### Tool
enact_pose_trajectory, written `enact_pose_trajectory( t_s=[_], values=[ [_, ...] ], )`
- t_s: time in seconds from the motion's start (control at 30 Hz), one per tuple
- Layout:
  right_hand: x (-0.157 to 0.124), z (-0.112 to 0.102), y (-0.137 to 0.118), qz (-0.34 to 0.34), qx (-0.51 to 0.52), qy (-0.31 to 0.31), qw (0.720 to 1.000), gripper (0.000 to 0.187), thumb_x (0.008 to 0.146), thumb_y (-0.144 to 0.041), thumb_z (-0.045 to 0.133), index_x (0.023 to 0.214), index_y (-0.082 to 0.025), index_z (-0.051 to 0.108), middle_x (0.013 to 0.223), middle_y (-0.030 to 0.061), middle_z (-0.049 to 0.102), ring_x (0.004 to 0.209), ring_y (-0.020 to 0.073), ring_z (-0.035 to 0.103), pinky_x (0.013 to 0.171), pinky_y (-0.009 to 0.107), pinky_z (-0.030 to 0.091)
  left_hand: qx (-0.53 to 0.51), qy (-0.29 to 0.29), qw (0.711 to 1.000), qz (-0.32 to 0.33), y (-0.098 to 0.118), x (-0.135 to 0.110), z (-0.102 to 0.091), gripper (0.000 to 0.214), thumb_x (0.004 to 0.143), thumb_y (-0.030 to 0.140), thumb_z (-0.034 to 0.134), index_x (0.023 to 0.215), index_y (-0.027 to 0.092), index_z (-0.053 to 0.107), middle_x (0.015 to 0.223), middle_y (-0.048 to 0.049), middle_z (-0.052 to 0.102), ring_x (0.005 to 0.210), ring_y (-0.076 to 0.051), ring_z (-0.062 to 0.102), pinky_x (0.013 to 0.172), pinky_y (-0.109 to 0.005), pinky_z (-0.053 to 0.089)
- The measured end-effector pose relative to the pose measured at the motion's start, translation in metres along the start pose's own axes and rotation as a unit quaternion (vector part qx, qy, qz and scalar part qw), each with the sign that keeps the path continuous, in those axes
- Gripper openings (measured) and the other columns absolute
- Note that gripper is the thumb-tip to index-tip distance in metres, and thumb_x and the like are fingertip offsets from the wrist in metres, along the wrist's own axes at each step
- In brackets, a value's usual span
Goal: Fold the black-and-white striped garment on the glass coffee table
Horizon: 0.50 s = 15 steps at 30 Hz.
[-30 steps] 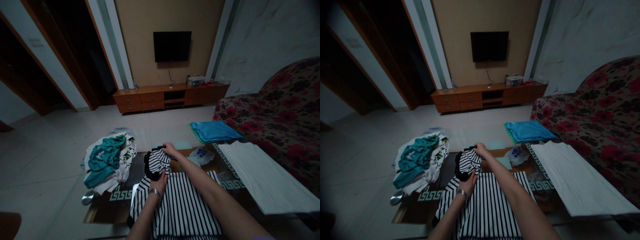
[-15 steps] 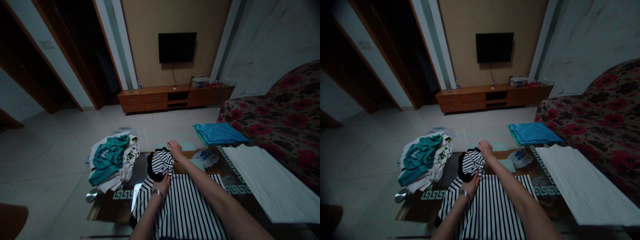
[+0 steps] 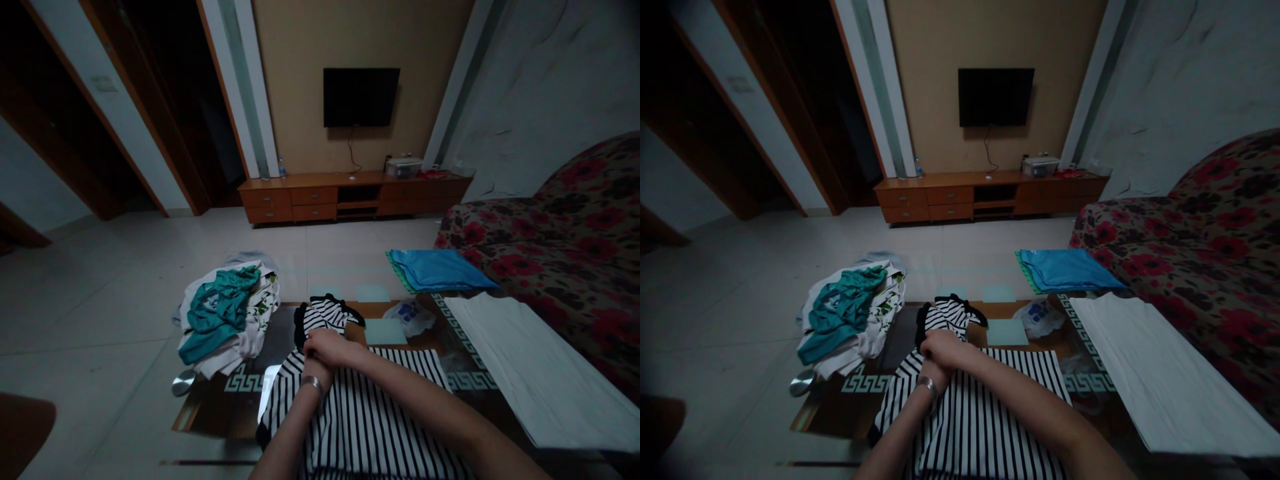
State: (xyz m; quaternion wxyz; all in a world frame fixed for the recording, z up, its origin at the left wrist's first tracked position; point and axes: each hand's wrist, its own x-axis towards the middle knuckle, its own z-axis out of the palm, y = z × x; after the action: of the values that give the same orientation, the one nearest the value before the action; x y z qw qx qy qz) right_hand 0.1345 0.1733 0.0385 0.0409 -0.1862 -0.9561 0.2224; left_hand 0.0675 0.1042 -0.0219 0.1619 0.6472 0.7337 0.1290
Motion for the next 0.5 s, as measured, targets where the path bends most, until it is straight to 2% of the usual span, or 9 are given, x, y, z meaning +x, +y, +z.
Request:
enact_pose_trajectory(
  t_s=[0.07,0.1,0.2,0.27,0.33,0.4,0.5],
  values=[
    [-0.005,-0.001,0.012,0.050,0.067,0.090,0.992,0.029,0.071,-0.012,0.056,0.093,-0.023,0.072,0.092,0.0034,0.068,0.088,0.0170,0.060,0.079,0.026,0.045,0.017,0.000,1.000,0.018,0.000,-0.001,-0.001,0.033,0.094,0.032,0.039,0.111,0.016,0.063,0.118,-0.0104,0.061,0.112,-0.024,0.054,0.103,-0.045,0.038],
    [-0.008,-0.004,0.023,0.092,0.107,0.147,0.979,0.031,0.071,-0.011,0.054,0.094,-0.022,0.071,0.093,0.0030,0.069,0.090,0.0164,0.061,0.082,0.026,0.045,0.031,0.004,0.999,0.032,-0.001,-0.002,-0.001,0.032,0.093,0.032,0.042,0.113,0.020,0.063,0.122,-0.0101,0.060,0.118,-0.026,0.050,0.107,-0.047,0.032],
    [-0.024,-0.014,0.064,0.287,0.169,0.285,0.899,0.034,0.075,-0.013,0.048,0.101,-0.017,0.068,0.096,0.0050,0.070,0.089,0.0169,0.063,0.079,0.026,0.048,0.069,0.030,0.996,0.056,-0.003,-0.003,0.001,0.042,0.092,0.034,0.041,0.132,0.027,0.051,0.141,-0.0061,0.046,0.133,-0.030,0.035,0.110,-0.050,0.025],
    [-0.040,-0.018,0.090,0.378,0.161,0.304,0.860,0.036,0.075,-0.014,0.046,0.104,-0.013,0.066,0.092,0.0076,0.070,0.083,0.0185,0.064,0.072,0.027,0.049,0.093,0.043,0.992,0.070,-0.006,-0.002,0.004,0.046,0.092,0.036,0.039,0.137,0.030,0.044,0.149,-0.0020,0.035,0.138,-0.030,0.025,0.111,-0.049,0.024],
    [-0.055,-0.017,0.108,0.409,0.140,0.285,0.855,0.033,0.074,-0.013,0.047,0.100,-0.010,0.067,0.084,0.0090,0.070,0.077,0.0197,0.064,0.069,0.028,0.049,0.103,0.047,0.991,0.074,-0.009,-0.001,0.008,0.047,0.093,0.038,0.037,0.139,0.031,0.042,0.152,-0.0001,0.031,0.140,-0.029,0.020,0.112,-0.047,0.023],
    [-0.065,-0.015,0.116,0.432,0.111,0.270,0.853,0.029,0.073,-0.012,0.050,0.095,-0.010,0.069,0.084,0.0106,0.070,0.078,0.0209,0.064,0.073,0.030,0.048,0.106,0.046,0.991,0.074,-0.011,0.000,0.010,0.047,0.093,0.038,0.035,0.140,0.031,0.041,0.152,-0.0001,0.030,0.141,-0.028,0.020,0.112,-0.047,0.022],
    [-0.057,-0.020,0.113,0.432,0.052,0.276,0.857,0.029,0.081,-0.016,0.050,0.103,-0.011,0.067,0.104,0.0160,0.066,0.100,0.0237,0.059,0.090,0.033,0.041,0.108,0.049,0.990,0.078,-0.012,0.000,0.012,0.047,0.093,0.039,0.034,0.140,0.031,0.041,0.152,0.0000,0.030,0.141,-0.028,0.019,0.112,-0.047,0.022]
  ],
)
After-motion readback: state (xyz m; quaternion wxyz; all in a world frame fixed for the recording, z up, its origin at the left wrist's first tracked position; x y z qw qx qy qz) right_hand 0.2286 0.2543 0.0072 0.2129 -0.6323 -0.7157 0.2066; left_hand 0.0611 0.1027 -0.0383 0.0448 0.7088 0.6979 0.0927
